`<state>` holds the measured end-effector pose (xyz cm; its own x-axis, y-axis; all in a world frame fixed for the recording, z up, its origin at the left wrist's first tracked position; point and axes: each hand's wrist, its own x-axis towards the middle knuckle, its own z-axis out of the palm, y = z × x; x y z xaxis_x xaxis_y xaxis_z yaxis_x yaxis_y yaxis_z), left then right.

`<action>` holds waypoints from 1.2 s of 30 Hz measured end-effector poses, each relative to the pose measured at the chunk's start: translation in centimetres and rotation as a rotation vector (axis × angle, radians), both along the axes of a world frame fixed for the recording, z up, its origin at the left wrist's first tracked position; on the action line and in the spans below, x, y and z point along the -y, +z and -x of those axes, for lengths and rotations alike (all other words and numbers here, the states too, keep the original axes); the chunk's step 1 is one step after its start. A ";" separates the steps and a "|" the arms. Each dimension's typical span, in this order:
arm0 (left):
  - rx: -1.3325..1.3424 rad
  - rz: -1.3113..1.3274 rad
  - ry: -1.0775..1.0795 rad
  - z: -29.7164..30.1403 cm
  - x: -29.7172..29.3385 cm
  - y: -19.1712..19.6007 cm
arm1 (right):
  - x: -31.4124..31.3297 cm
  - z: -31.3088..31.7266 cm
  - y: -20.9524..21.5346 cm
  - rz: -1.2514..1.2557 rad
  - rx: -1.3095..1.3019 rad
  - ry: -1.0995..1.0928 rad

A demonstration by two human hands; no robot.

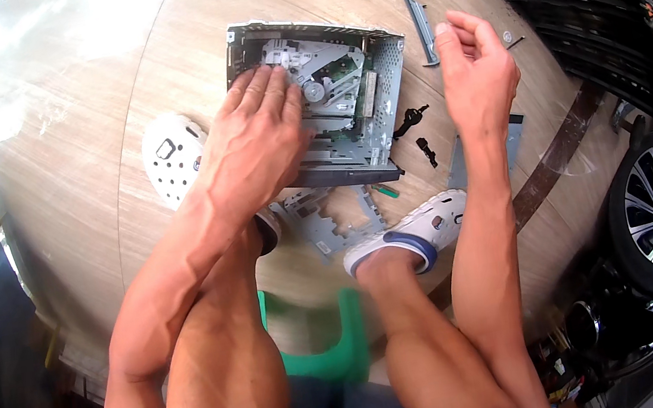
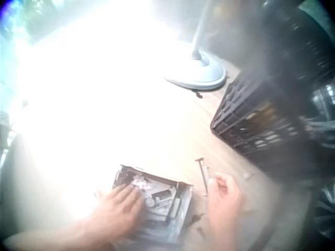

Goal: The person disassembles a car stereo unit on the floor, removing the front panel, circuit boards, and the disc drive mechanism. They handle various internal components and metal brackets, placing them on the floor as they take the device apart.

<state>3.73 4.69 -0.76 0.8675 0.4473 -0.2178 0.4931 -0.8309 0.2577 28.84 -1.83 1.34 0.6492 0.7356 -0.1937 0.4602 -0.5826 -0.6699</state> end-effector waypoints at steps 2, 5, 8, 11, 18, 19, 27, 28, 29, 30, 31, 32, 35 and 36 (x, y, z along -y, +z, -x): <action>0.014 0.001 0.005 -0.2 0.1 0.4 | 0.9 -2.7 -3.0 0.061 0.076 -0.110; 0.033 0.007 0.014 -0.4 0.1 0.5 | 1.9 -4.0 -6.2 0.310 0.153 0.008; 0.184 0.072 0.040 0.0 0.2 0.4 | 1.9 -3.5 -7.4 0.313 0.188 0.078; 0.439 0.148 0.093 0.7 0.4 0.9 | 1.5 -3.4 -8.6 0.354 0.255 0.074; 0.599 0.026 0.501 4.0 1.5 0.7 | 3.1 -3.6 -6.4 0.057 -0.468 -0.335; 0.599 0.070 0.562 4.1 2.0 0.6 | 3.7 -3.0 -5.1 0.009 -0.463 -0.296; 0.574 0.291 0.674 3.4 2.3 0.3 | 4.5 2.6 2.2 -0.097 -0.260 0.175; 0.554 0.296 0.676 3.3 2.2 0.3 | 4.2 2.9 2.2 -0.113 -0.204 0.265; 0.551 0.296 0.675 3.2 2.2 0.3 | 3.6 4.0 2.9 -0.062 -0.379 0.159; 0.546 0.299 0.680 3.2 2.2 0.2 | 3.1 4.4 2.5 -0.034 -0.369 0.195; 0.546 0.306 0.681 3.0 2.2 0.1 | 2.9 4.5 1.6 -0.055 -0.210 0.309; 0.546 0.311 0.677 2.9 2.2 0.0 | 2.7 4.5 0.8 -0.077 -0.038 0.431; 0.543 0.294 0.672 2.9 2.2 -0.2 | 1.6 4.7 -0.2 -0.109 0.096 0.504; 0.535 0.273 0.660 3.0 2.1 -0.2 | 1.1 4.8 -0.3 -0.090 0.143 0.523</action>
